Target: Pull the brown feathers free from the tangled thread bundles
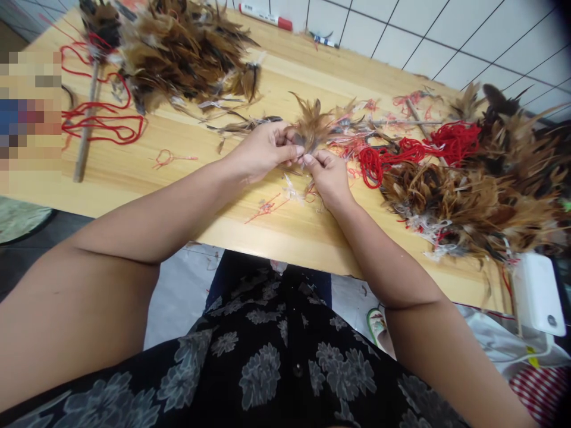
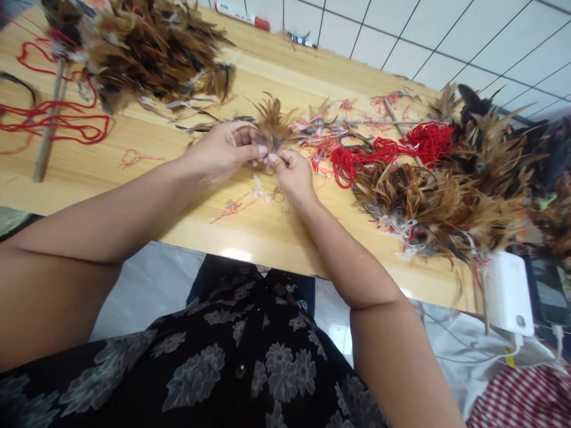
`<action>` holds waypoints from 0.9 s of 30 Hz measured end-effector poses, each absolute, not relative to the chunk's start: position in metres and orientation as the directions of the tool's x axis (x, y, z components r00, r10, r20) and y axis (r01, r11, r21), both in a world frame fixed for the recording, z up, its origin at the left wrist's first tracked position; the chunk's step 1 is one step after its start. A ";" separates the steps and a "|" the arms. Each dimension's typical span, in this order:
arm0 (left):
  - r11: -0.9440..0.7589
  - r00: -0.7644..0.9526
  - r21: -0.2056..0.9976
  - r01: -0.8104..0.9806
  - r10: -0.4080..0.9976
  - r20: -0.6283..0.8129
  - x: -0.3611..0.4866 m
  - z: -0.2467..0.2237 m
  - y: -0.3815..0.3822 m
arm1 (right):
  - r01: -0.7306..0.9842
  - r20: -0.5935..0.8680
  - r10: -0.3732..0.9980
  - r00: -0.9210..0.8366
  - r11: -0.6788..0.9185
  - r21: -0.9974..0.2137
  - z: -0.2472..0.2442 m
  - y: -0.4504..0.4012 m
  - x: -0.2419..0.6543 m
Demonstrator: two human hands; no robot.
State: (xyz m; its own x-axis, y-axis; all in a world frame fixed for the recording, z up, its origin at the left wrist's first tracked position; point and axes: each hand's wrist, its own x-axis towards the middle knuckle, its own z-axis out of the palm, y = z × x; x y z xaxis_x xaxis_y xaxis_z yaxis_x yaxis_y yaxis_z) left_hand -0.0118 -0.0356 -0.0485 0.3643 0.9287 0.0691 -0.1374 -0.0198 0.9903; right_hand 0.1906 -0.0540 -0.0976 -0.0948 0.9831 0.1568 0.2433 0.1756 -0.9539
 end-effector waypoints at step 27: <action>0.200 0.453 0.948 -0.249 0.889 -0.068 -0.009 -0.041 -0.047 | 0.331 0.234 0.929 -0.287 0.326 -0.885 -0.107 -0.051 0.200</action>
